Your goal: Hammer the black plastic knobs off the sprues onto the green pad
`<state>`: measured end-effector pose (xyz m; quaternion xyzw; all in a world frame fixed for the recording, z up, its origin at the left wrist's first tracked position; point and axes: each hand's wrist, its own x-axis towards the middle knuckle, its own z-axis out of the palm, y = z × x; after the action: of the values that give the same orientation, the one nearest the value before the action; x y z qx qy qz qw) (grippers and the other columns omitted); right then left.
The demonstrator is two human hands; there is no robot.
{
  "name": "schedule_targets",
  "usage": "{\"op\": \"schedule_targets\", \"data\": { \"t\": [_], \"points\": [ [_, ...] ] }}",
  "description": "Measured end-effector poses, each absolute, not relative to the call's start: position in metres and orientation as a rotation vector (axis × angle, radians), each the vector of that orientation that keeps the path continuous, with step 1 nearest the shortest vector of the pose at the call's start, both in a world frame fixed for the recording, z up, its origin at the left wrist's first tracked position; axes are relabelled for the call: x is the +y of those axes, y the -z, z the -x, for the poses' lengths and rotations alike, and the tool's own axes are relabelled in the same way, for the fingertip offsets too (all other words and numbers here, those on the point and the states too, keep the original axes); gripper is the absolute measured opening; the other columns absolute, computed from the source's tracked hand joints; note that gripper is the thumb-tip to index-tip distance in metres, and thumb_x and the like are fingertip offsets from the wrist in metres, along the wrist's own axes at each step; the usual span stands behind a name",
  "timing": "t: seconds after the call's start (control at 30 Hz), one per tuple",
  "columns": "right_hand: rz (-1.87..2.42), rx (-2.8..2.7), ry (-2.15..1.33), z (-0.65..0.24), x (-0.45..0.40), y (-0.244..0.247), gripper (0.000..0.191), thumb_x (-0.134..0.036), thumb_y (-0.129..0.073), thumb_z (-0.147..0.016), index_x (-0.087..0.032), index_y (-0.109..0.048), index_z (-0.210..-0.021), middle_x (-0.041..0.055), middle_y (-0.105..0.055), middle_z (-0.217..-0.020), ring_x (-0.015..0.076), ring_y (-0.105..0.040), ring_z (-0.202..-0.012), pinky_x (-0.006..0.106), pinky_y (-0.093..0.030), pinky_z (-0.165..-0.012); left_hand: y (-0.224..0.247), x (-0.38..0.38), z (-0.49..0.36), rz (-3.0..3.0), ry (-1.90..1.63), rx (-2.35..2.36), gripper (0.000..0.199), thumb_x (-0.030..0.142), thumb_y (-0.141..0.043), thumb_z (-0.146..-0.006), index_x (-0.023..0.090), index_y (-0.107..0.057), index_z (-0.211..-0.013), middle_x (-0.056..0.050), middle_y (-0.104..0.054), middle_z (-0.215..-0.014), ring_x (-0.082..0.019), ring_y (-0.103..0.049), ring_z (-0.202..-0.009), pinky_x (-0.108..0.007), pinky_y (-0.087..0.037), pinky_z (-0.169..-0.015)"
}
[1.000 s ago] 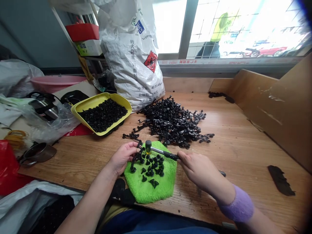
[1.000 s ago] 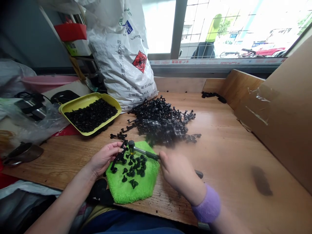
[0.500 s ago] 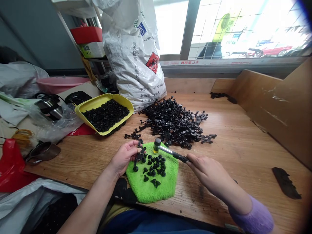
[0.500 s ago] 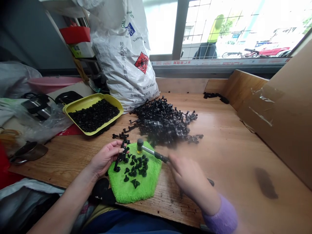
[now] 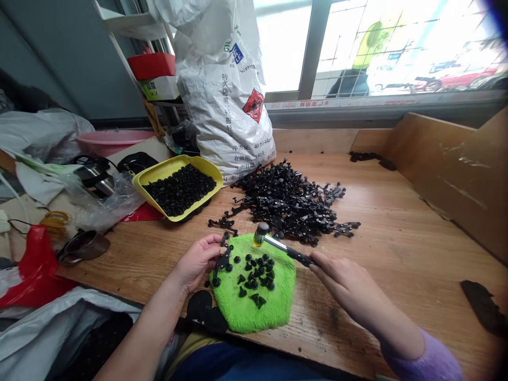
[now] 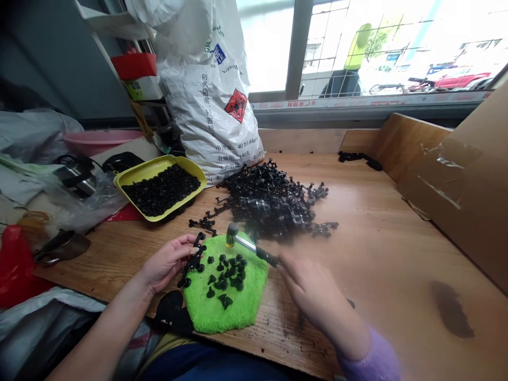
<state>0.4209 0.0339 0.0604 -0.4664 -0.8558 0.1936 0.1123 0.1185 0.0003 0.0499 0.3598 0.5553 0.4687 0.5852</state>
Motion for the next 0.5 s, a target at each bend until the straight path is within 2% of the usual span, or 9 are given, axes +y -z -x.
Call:
{"op": "schedule_targets", "data": {
  "t": [0.17, 0.27, 0.5],
  "points": [
    [1.369, -2.54, -0.558, -0.4223, 0.0331, -0.0573, 0.026, -0.032, -0.029, -0.093, -0.022, -0.049, -0.079, 0.0025, -0.057, -0.069, 0.0202, -0.056, -0.066, 0.028, -0.035, -0.057, -0.0487, 0.0023, -0.1197, -0.841, -0.998, 1.293, 0.021, 0.017, -0.066, -0.065, 0.013, -0.06, -0.085, -0.004, -0.065, -0.076, -0.009, -0.057, -0.059, -0.018, -0.045, -0.055],
    [1.368, -2.56, -0.543, -0.4234, 0.0322, -0.0555, 0.024, -0.031, -0.03, -0.092, -0.022, -0.05, -0.084, 0.0044, -0.059, -0.074, 0.0216, -0.055, -0.07, 0.029, -0.035, -0.058, -0.0459, 0.0033, -0.1183, -0.837, -0.974, 1.305, 0.021, 0.017, -0.066, -0.064, 0.012, -0.06, -0.084, -0.005, -0.065, -0.075, -0.009, -0.057, -0.058, -0.018, -0.044, -0.053],
    [1.327, -2.589, -0.542, -0.4152, 0.0312, -0.0614, 0.023, -0.031, -0.029, -0.093, -0.022, -0.047, -0.081, 0.0028, -0.058, -0.069, 0.0199, -0.055, -0.065, 0.028, -0.034, -0.057, -0.0408, 0.006, -0.1175, -0.831, -0.97, 1.327, 0.021, 0.019, -0.066, -0.063, 0.012, -0.061, -0.082, -0.004, -0.065, -0.072, -0.008, -0.055, -0.052, -0.017, -0.041, -0.048]
  ]
}}
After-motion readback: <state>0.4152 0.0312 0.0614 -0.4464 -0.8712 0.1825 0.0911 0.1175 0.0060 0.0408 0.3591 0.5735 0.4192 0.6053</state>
